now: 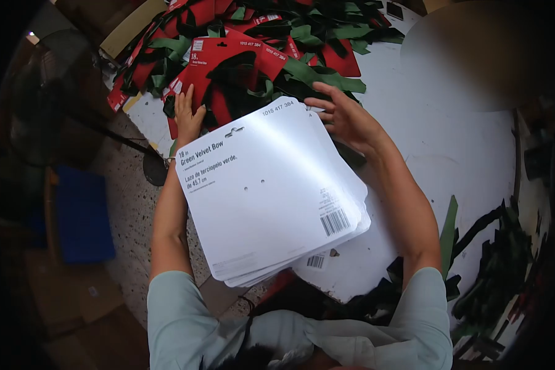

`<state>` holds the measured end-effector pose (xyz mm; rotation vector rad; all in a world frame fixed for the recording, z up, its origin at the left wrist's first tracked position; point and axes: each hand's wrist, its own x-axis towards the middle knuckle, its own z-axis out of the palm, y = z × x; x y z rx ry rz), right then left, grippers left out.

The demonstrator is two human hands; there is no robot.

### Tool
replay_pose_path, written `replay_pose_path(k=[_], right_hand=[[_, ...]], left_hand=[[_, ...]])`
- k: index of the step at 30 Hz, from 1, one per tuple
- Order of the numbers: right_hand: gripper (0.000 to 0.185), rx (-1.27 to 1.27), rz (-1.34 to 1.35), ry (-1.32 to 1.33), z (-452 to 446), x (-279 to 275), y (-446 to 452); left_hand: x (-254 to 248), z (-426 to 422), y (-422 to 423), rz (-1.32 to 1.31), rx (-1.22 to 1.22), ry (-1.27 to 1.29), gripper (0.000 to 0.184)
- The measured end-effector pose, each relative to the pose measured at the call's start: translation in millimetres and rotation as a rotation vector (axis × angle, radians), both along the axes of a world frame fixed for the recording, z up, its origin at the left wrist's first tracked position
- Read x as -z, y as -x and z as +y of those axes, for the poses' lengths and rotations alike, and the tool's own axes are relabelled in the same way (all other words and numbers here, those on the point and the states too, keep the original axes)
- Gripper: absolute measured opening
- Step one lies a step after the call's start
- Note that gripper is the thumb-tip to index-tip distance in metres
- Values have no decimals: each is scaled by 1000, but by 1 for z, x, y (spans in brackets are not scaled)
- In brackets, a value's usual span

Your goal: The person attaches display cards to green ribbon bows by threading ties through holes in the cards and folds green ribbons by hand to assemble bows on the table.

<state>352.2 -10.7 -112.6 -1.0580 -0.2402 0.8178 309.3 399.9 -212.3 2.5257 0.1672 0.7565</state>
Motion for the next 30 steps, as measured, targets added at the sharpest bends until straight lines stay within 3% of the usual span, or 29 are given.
replay_pose_path(k=[3, 4, 7, 11, 16, 18, 20, 24, 26, 30], right_hand=[[95, -154, -326, 230, -18, -21, 52], [108, -130, -319, 357, -20, -21, 62], [112, -83, -144, 330, -23, -38, 87], [110, -98, -127, 258, -29, -26, 95], [106, -72, -90, 283, -31, -29, 111], [106, -23, -83, 244, -33, -33, 122], [105, 34, -127, 219, -37, -25, 131], [100, 159, -75, 148, -49, -32, 161], [102, 173, -75, 237, -59, -32, 171], [103, 231, -32, 304, -61, -36, 183]], left_hand=[[4, 0, -1, -20, -19, -38, 67], [5, -1, 0, -23, -15, -32, 67], [0, -11, 1, 55, -196, -182, 68], [-23, -29, 26, -102, -235, -459, 68], [-35, -55, 45, -283, 179, -747, 70], [-41, -67, 39, -297, 203, -664, 66], [-44, -75, 28, -357, 163, -842, 63], [-51, -102, 21, -239, 360, -708, 59], [-44, -117, 12, -214, 392, -692, 62], [-38, -135, 1, 154, 336, -662, 70]])
